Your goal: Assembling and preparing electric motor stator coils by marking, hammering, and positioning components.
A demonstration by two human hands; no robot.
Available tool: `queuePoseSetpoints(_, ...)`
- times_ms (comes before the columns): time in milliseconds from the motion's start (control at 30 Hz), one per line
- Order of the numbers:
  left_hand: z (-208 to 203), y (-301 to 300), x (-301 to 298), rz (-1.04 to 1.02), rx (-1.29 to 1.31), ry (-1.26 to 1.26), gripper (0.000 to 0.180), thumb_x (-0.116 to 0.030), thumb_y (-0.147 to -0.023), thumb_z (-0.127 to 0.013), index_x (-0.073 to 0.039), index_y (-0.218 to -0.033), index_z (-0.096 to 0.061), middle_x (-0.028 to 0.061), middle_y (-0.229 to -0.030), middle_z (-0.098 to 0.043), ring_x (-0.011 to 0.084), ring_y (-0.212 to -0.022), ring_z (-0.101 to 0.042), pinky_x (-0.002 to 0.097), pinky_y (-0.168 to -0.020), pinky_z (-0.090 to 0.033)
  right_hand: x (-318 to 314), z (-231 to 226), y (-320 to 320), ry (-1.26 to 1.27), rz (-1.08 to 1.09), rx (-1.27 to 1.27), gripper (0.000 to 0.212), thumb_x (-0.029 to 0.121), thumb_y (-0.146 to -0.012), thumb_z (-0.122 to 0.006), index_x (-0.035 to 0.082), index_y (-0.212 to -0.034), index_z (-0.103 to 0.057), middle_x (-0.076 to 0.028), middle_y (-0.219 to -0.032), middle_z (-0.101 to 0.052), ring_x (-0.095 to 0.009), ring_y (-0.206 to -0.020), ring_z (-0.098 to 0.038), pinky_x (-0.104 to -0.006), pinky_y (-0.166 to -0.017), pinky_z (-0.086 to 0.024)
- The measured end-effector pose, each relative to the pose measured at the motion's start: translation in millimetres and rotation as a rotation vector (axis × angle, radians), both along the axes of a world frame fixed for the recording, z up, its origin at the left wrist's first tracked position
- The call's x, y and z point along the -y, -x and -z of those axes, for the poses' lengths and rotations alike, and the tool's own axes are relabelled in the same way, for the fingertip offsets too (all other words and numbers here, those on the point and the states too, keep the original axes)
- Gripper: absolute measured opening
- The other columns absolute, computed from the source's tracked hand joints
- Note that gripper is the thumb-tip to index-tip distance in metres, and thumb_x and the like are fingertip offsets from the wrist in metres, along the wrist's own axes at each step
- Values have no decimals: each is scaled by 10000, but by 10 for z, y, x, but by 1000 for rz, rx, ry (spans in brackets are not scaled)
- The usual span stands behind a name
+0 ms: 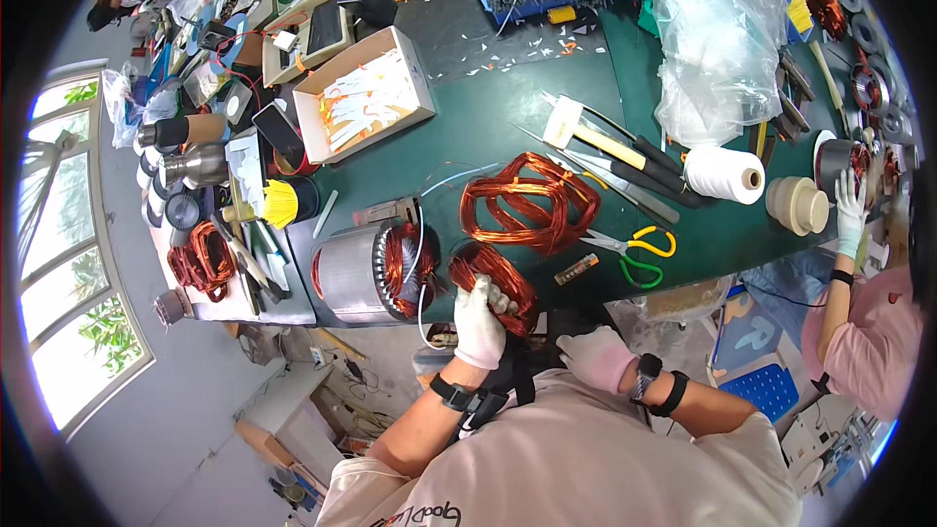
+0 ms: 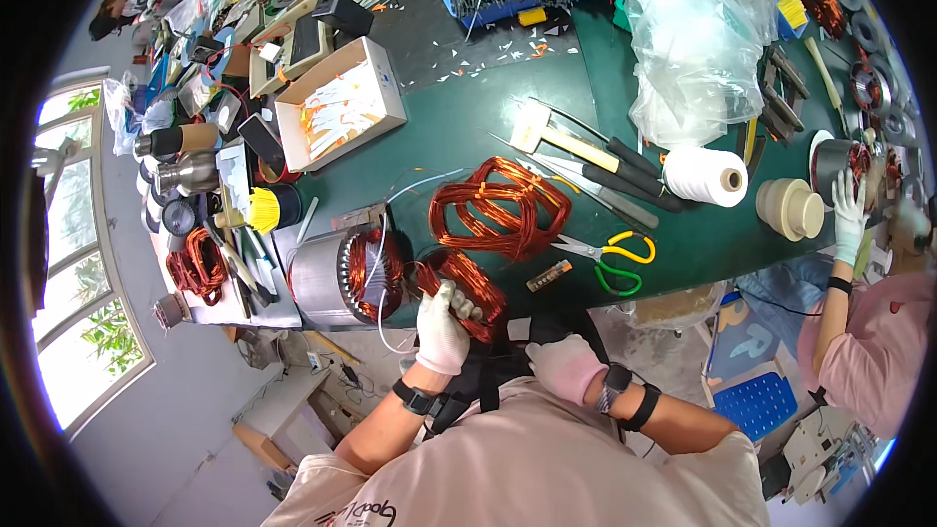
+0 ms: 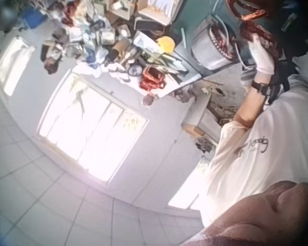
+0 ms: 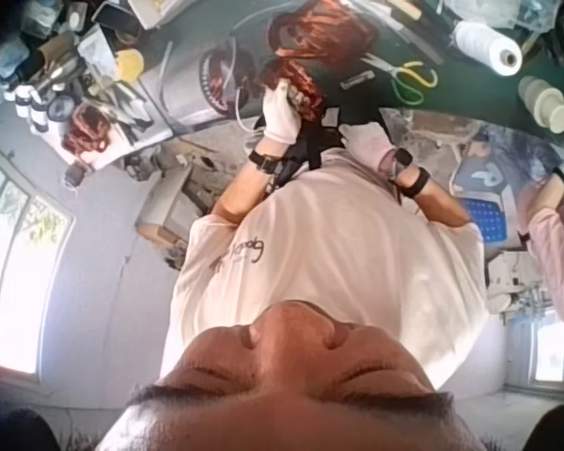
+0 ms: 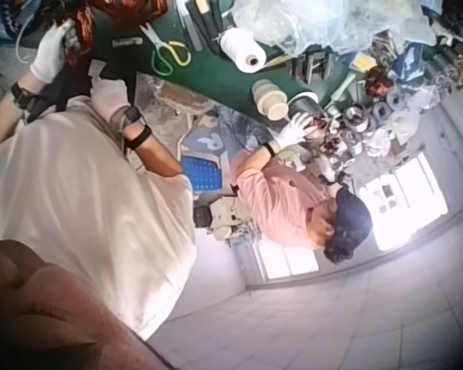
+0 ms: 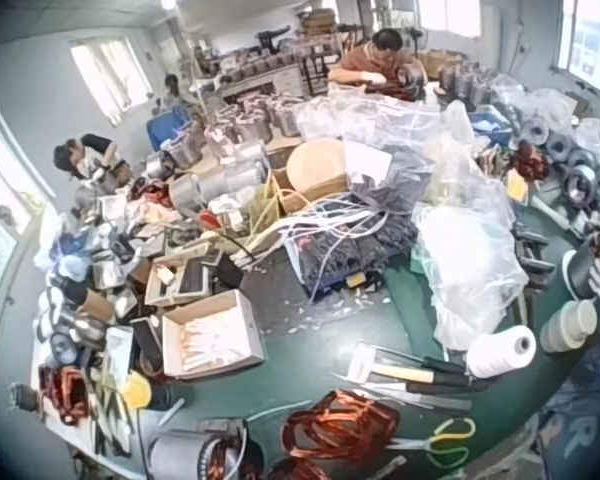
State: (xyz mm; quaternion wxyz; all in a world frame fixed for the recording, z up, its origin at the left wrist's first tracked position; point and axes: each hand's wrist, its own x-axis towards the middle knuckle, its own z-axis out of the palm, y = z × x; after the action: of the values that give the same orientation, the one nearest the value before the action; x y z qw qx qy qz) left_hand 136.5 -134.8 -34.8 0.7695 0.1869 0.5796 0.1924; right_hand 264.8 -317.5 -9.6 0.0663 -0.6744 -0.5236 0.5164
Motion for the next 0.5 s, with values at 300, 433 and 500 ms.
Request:
queuePoseSetpoints(300,117,358,142,263,-176,-188,44,-104,-1092,-477,-120,-1050,-480,-9,-761,-502,98,-632,-512,298,-597,-537,-1169,67,-684,-675,476,366,359,225,-859,-782,69,-1139,-621,-101,-1025,-645,-322,-999,-629,-475,-838,-505)
queuePoseSetpoints(433,225,204,151,369,-136,-165,108,-129,-1101,-490,-93,-1001,-508,24,-780,-561,147,-648,-566,350,-662,-591,-1655,612,-726,-505,326,716,304,253,-853,-759,98,-1091,-650,-80,-989,-650,-275,-980,-634,-416,-800,-484)
queuePoseSetpoints(500,230,56,161,364,-115,-128,109,-124,-1091,-524,-82,-991,-513,38,-797,-583,173,-682,-607,376,-688,-606,-1724,850,-746,-493,310,853,213,230,-857,-718,114,-1028,-668,-77,-960,-658,-265,-958,-629,-397,-780,-466)
